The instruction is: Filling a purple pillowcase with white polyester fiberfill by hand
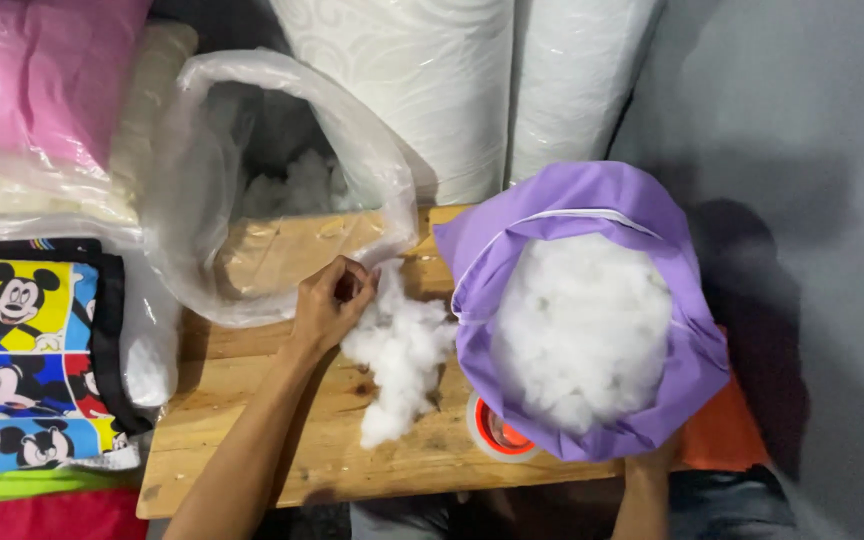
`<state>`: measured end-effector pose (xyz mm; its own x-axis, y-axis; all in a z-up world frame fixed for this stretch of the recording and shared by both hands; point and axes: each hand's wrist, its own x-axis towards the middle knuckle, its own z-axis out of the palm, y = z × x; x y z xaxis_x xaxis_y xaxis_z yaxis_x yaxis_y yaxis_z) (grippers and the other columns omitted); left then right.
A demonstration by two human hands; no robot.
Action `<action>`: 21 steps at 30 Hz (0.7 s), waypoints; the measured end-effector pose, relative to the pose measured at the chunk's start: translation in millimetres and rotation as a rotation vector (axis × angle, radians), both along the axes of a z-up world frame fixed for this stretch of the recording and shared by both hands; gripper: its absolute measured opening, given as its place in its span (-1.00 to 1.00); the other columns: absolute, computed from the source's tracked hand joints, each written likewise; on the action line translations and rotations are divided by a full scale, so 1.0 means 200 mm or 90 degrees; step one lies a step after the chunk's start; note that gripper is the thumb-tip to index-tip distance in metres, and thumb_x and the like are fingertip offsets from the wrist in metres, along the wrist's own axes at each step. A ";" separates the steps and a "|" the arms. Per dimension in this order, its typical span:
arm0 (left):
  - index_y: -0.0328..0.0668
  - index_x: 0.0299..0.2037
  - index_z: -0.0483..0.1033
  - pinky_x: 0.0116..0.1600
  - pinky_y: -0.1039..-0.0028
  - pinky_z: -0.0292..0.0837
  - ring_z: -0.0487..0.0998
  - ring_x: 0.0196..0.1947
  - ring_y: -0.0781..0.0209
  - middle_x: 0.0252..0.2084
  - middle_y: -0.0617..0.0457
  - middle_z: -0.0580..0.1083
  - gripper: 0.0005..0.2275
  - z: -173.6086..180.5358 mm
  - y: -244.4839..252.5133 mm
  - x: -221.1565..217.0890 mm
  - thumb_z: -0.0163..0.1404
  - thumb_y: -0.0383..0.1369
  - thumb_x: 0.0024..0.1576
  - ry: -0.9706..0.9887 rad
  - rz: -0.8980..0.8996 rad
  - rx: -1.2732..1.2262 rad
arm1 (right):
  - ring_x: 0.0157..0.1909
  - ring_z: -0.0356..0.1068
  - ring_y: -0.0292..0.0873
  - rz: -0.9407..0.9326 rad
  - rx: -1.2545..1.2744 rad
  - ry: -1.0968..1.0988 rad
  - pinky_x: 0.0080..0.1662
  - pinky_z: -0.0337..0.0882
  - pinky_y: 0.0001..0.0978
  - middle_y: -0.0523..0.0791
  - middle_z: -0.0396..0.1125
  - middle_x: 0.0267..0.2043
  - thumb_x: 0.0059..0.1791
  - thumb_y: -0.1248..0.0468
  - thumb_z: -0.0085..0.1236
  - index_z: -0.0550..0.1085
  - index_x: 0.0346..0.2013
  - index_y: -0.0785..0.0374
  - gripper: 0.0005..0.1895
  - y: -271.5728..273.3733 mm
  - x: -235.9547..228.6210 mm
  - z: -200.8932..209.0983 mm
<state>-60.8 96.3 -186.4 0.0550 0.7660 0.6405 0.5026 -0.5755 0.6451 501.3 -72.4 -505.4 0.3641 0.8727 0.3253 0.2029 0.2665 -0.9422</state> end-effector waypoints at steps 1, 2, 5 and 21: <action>-0.10 -0.42 0.51 -0.56 0.43 0.35 0.44 -0.72 0.10 -0.71 0.04 0.42 -0.85 0.01 -0.01 0.00 0.25 -0.38 0.09 -0.004 0.003 -0.017 | -0.32 0.36 -0.27 0.016 -0.011 -0.010 -0.05 0.40 -0.35 -0.11 0.41 -0.32 0.18 0.09 0.01 0.57 -0.24 0.23 -0.69 -0.06 0.02 0.04; -0.11 -0.44 0.53 -0.55 0.44 0.37 0.44 -0.72 0.11 -0.70 0.03 0.43 -0.85 0.04 -0.01 0.02 0.26 -0.38 0.08 -0.009 0.002 -0.029 | -0.31 0.37 -0.27 0.028 -0.016 -0.021 -0.05 0.40 -0.35 -0.11 0.41 -0.31 0.18 0.09 0.02 0.57 -0.24 0.23 -0.69 -0.11 0.05 0.08; -0.13 -0.40 0.54 -0.52 0.40 0.39 0.47 -0.67 0.10 -0.65 0.04 0.44 -0.87 0.05 -0.01 0.01 0.25 -0.37 0.09 -0.017 -0.022 -0.040 | -0.30 0.39 -0.27 0.064 -0.032 -0.054 -0.04 0.41 -0.35 -0.12 0.43 -0.30 0.17 0.07 0.03 0.58 -0.23 0.21 -0.69 -0.24 0.14 0.22; -0.23 -0.04 0.62 -0.05 0.07 0.47 0.52 -0.22 -0.27 -0.22 -0.17 0.55 -0.59 0.04 0.02 -0.05 0.15 -0.41 -0.17 0.123 -0.188 -0.084 | -0.22 0.49 -0.26 0.217 -0.042 -0.216 -0.01 0.46 -0.35 -0.15 0.50 -0.23 0.11 -0.01 0.08 0.63 -0.20 0.14 -0.67 -0.50 0.19 0.95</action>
